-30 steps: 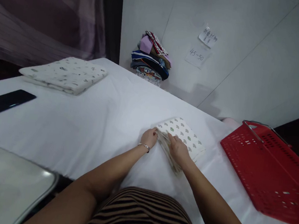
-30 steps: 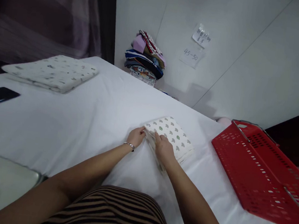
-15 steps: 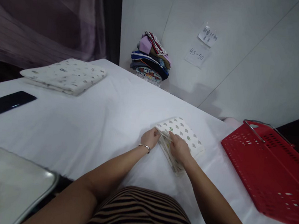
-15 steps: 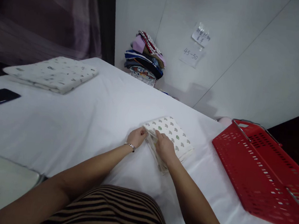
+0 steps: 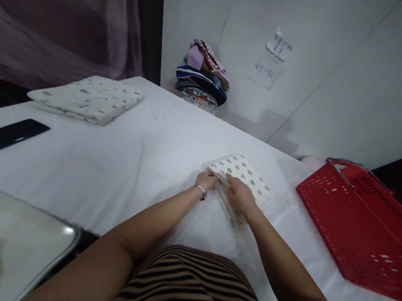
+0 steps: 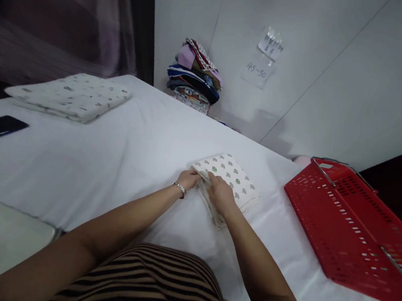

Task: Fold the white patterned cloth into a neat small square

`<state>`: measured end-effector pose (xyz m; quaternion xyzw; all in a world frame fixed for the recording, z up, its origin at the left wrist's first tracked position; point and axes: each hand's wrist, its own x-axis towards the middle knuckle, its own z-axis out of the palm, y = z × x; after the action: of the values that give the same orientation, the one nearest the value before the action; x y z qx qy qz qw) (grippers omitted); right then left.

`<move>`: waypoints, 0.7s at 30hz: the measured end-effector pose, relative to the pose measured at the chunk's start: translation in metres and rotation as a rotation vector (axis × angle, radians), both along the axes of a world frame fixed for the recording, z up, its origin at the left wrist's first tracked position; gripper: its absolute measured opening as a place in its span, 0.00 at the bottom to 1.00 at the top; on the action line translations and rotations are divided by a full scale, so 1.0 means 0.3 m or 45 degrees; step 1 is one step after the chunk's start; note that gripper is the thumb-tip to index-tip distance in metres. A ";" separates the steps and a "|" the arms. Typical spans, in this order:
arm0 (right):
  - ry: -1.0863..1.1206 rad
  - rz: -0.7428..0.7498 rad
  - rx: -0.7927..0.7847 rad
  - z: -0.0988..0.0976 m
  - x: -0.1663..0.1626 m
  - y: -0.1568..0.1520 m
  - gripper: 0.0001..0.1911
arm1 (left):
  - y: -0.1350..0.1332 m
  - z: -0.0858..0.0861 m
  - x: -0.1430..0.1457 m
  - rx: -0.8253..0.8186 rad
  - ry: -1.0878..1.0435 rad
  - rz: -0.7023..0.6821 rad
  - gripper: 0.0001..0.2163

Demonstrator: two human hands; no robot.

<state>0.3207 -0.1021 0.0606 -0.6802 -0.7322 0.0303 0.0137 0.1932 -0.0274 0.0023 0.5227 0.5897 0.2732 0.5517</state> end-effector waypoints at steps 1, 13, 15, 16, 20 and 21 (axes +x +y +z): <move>-0.002 -0.001 -0.013 0.001 -0.002 0.000 0.29 | 0.006 -0.004 0.002 0.000 0.004 0.013 0.10; -0.029 0.045 -0.044 -0.034 -0.010 0.002 0.27 | 0.037 -0.057 -0.002 0.008 0.031 0.164 0.11; -0.010 0.060 -0.041 -0.040 -0.005 0.004 0.26 | 0.031 -0.058 -0.011 -0.006 0.025 0.172 0.12; -0.003 0.066 -0.037 -0.043 -0.004 0.006 0.26 | 0.031 -0.058 -0.013 -0.012 0.022 0.177 0.12; 0.003 0.063 -0.033 -0.043 -0.007 0.010 0.27 | 0.038 -0.057 -0.007 -0.012 0.025 0.211 0.12; 0.001 0.063 -0.037 -0.043 -0.009 0.011 0.27 | 0.041 -0.058 -0.003 -0.008 0.029 0.222 0.12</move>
<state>0.3179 -0.0988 0.0478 -0.6621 -0.7482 0.0417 0.0034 0.1924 -0.0151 -0.0150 0.4707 0.6400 0.3123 0.5209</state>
